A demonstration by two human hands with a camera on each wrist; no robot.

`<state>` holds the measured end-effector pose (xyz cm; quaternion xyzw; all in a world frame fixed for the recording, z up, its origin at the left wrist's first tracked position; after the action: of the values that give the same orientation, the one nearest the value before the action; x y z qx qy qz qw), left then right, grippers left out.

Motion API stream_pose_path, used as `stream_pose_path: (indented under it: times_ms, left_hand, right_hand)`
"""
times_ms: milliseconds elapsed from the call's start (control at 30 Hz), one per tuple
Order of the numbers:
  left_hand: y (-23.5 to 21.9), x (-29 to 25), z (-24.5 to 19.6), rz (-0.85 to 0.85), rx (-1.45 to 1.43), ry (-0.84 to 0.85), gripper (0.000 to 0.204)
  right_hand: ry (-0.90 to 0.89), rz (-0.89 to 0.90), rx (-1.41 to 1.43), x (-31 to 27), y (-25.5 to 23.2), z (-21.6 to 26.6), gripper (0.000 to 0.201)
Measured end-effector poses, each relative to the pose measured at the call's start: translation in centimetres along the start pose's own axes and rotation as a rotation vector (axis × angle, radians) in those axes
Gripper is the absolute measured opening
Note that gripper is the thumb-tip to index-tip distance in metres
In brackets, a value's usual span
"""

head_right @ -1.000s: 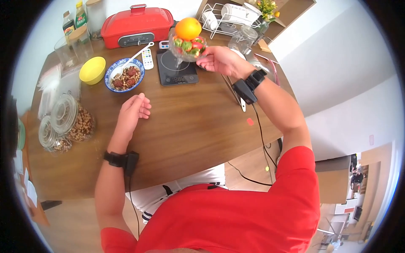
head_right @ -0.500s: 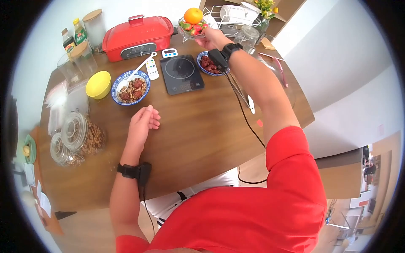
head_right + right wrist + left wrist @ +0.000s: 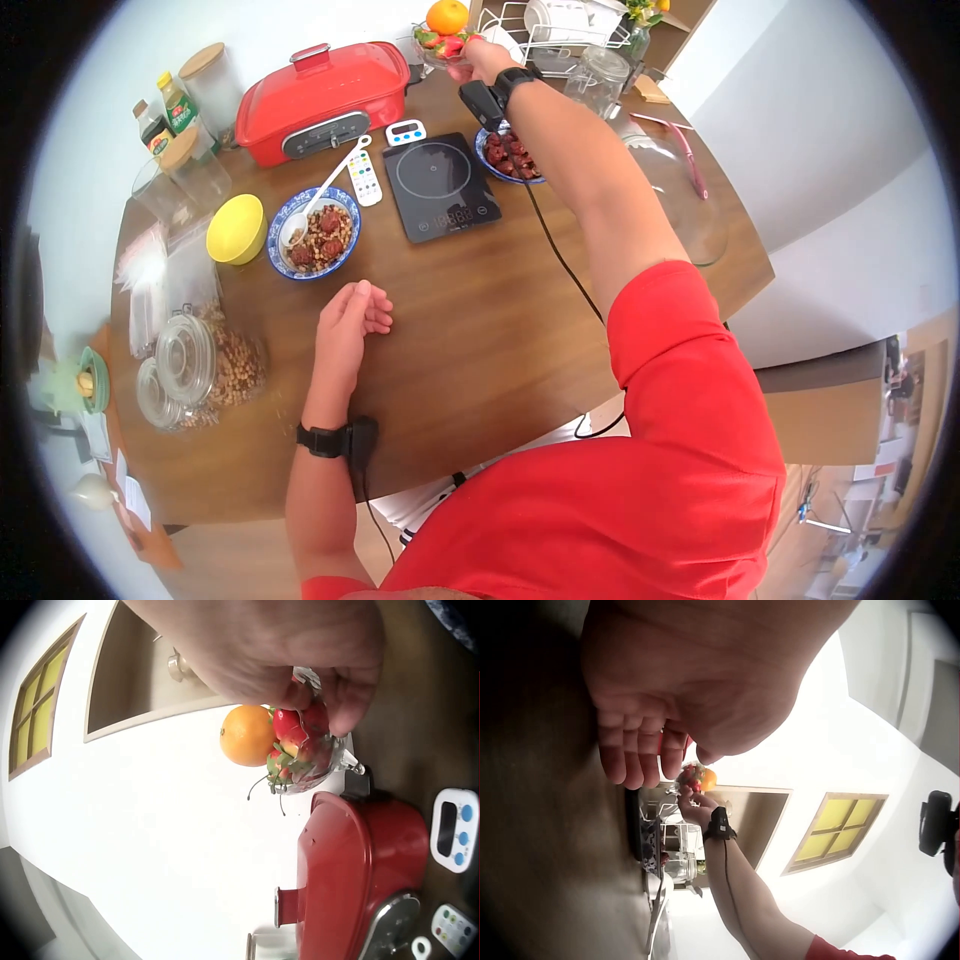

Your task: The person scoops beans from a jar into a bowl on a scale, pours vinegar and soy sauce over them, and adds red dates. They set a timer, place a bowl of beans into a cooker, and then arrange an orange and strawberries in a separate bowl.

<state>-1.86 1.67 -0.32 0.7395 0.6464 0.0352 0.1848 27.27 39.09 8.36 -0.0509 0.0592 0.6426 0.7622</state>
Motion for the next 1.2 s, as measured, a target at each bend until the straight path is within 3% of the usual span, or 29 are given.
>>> stream_pose_path:
  times_ms: [233, 667, 767, 967, 1067, 1200]
  left_hand:
    - [0.1, -0.1, -0.1, -0.014, -0.001, -0.012, 0.034]
    - [0.0, 0.0, -0.1, -0.014, -0.010, -0.043, 0.031]
    - [0.0, 0.0, -0.2, -0.022, -0.007, -0.055, 0.031]
    - [0.0, 0.0, -0.2, -0.030, -0.003, -0.061, 0.032]
    - [0.0, -0.1, -0.2, -0.029, -0.001, -0.064, 0.032]
    - [0.1, -0.2, -0.3, -0.021, -0.003, -0.062, 0.032]
  right_hand:
    - [-0.059, 0.065, 0.027, 5.0, 1.2, -0.3, 0.032]
    - [-0.068, -0.099, -0.026, 8.3, 1.6, -0.5, 0.028]
    - [-0.087, -0.036, -0.054, 9.3, 1.3, -1.8, 0.028]
    - [-0.085, -0.099, -0.060, 6.2, 1.2, -2.3, 0.029]
    - [-0.080, -0.164, -0.043, 8.6, 0.9, -3.7, 0.023]
    - [-0.078, -0.115, -0.106, 9.4, 0.5, -4.5, 0.024]
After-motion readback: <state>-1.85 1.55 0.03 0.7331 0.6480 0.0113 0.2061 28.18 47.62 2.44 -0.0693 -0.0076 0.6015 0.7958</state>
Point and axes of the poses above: each hand's wrist, its own x-axis towards the middle knuckle, its own y-axis out of the palm, z = x × y, the point moved 4 cm from there along x, towards the middle knuckle, and after that the axes turned 9 degrees about -x, right-handed, at the moved point
